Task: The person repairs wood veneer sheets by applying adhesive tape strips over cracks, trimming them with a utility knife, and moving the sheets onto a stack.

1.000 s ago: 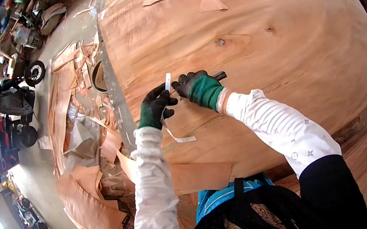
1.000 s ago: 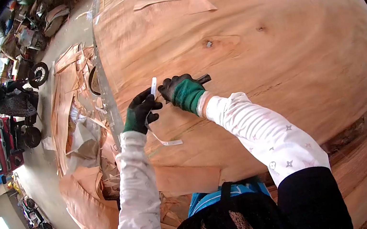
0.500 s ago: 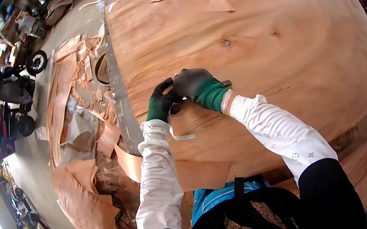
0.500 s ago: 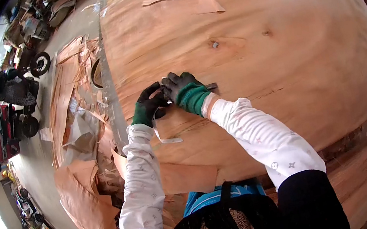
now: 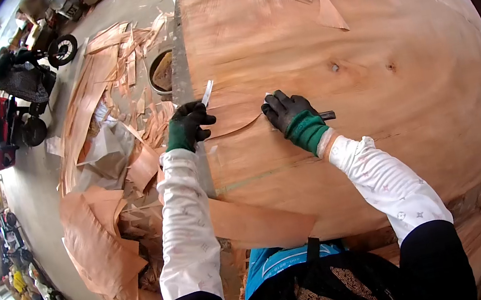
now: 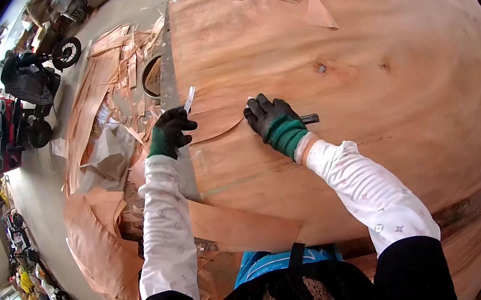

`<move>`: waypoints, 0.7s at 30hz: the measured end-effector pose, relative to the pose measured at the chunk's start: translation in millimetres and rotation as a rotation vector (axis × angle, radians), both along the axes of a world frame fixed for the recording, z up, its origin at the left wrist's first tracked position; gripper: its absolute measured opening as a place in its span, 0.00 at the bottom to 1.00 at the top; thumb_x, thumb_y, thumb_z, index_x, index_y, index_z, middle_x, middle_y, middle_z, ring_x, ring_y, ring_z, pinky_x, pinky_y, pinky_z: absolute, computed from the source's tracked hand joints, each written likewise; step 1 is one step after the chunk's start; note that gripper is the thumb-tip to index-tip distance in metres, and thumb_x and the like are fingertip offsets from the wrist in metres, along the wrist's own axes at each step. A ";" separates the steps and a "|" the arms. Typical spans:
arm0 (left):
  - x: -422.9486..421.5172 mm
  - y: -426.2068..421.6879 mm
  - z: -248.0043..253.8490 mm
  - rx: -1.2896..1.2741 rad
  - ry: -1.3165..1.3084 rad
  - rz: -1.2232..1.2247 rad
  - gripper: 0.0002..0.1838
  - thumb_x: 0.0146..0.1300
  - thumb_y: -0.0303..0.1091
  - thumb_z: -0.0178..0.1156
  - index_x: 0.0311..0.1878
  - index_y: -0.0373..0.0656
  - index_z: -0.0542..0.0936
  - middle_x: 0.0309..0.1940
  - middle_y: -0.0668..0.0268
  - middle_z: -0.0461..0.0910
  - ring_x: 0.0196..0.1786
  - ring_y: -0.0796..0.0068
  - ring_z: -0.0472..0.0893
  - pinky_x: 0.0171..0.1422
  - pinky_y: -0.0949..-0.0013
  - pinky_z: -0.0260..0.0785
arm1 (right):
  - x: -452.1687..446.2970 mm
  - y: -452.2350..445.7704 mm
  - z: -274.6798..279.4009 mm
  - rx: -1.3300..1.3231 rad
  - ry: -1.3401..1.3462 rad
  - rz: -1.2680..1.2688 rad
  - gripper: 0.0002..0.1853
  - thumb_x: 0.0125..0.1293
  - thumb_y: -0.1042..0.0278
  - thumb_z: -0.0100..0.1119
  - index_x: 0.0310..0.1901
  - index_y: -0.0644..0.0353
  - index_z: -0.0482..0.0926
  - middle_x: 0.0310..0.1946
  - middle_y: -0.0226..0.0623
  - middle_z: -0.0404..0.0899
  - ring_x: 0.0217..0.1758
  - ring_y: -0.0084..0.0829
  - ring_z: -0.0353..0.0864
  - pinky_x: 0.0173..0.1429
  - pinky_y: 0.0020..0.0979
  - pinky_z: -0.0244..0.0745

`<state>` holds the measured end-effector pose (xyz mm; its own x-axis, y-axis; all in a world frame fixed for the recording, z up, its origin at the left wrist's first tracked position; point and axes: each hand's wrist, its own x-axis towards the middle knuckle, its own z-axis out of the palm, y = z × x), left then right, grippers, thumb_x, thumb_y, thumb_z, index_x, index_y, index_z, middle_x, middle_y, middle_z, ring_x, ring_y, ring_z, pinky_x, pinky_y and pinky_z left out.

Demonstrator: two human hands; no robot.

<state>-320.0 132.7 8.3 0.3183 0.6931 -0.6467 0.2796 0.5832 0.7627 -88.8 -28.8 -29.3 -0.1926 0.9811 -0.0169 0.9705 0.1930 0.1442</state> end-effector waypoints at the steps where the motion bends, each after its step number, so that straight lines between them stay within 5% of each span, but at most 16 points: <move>1: 0.5 3.5 -7.9 0.011 -0.059 0.022 0.19 0.63 0.34 0.62 0.57 0.47 0.76 0.36 0.62 0.82 0.27 0.71 0.81 0.24 0.70 0.72 | -0.9 2.9 5.0 -0.058 -0.003 -0.018 0.22 0.63 0.67 0.53 0.60 0.54 0.70 0.64 0.38 0.68 0.64 0.39 0.68 0.47 0.41 0.74; 2: 0.5 6.4 -17.6 0.006 -0.068 0.028 0.19 0.63 0.34 0.62 0.58 0.46 0.76 0.36 0.62 0.82 0.27 0.70 0.82 0.23 0.70 0.72 | -6.9 19.3 34.7 -0.347 0.034 -0.130 0.23 0.63 0.67 0.53 0.61 0.51 0.69 0.63 0.34 0.67 0.64 0.36 0.68 0.49 0.41 0.74; 7: 2.4 6.4 -28.1 -0.070 -0.064 0.065 0.22 0.61 0.31 0.62 0.60 0.50 0.74 0.36 0.63 0.81 0.28 0.73 0.82 0.22 0.73 0.71 | -43.1 76.2 40.4 -0.060 0.163 -0.140 0.21 0.61 0.58 0.56 0.56 0.48 0.73 0.57 0.30 0.71 0.62 0.33 0.69 0.51 0.39 0.73; 9: 2.0 8.8 -42.7 -0.047 -0.106 0.082 0.22 0.62 0.32 0.62 0.60 0.48 0.74 0.38 0.61 0.81 0.28 0.70 0.82 0.21 0.71 0.71 | -62.6 98.6 -8.7 0.279 0.153 -0.014 0.20 0.60 0.57 0.56 0.54 0.49 0.74 0.55 0.30 0.71 0.60 0.34 0.70 0.50 0.39 0.73; 13: 1.3 1.5 -27.7 0.040 -0.123 0.064 0.25 0.63 0.31 0.60 0.63 0.39 0.69 0.35 0.58 0.82 0.27 0.68 0.82 0.20 0.69 0.69 | -78.9 119.9 -21.2 0.103 0.081 0.033 0.20 0.61 0.59 0.53 0.55 0.52 0.75 0.56 0.32 0.72 0.59 0.36 0.70 0.48 0.38 0.72; 17: -42.9 24.4 -5.4 0.306 0.291 -0.305 0.11 0.61 0.33 0.61 0.43 0.37 0.77 0.28 0.60 0.82 0.22 0.69 0.80 0.23 0.66 0.71 | -85.1 117.0 -9.3 0.067 -0.082 0.071 0.23 0.60 0.63 0.52 0.58 0.56 0.73 0.58 0.36 0.72 0.59 0.38 0.71 0.49 0.35 0.72; 20: -109.2 65.6 8.6 0.920 0.628 -0.970 0.07 0.57 0.32 0.62 0.37 0.40 0.77 0.26 0.60 0.83 0.22 0.66 0.80 0.30 0.67 0.74 | -81.6 117.8 -7.3 0.117 -0.212 0.165 0.22 0.60 0.65 0.53 0.57 0.57 0.73 0.56 0.38 0.74 0.56 0.40 0.73 0.48 0.36 0.73; 21: -118.2 61.1 15.4 0.750 0.548 -0.859 0.10 0.55 0.30 0.64 0.39 0.40 0.78 0.26 0.62 0.82 0.21 0.69 0.78 0.27 0.69 0.71 | -80.7 116.5 -9.8 0.120 -0.208 0.163 0.22 0.61 0.65 0.53 0.57 0.57 0.73 0.57 0.37 0.74 0.57 0.40 0.73 0.49 0.36 0.73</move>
<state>-438.3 193.8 23.7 0.6623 0.6490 -0.3743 0.7353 -0.4670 0.4912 -169.4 87.7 -39.1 -0.3528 0.9348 0.0415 0.8752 0.3140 0.3681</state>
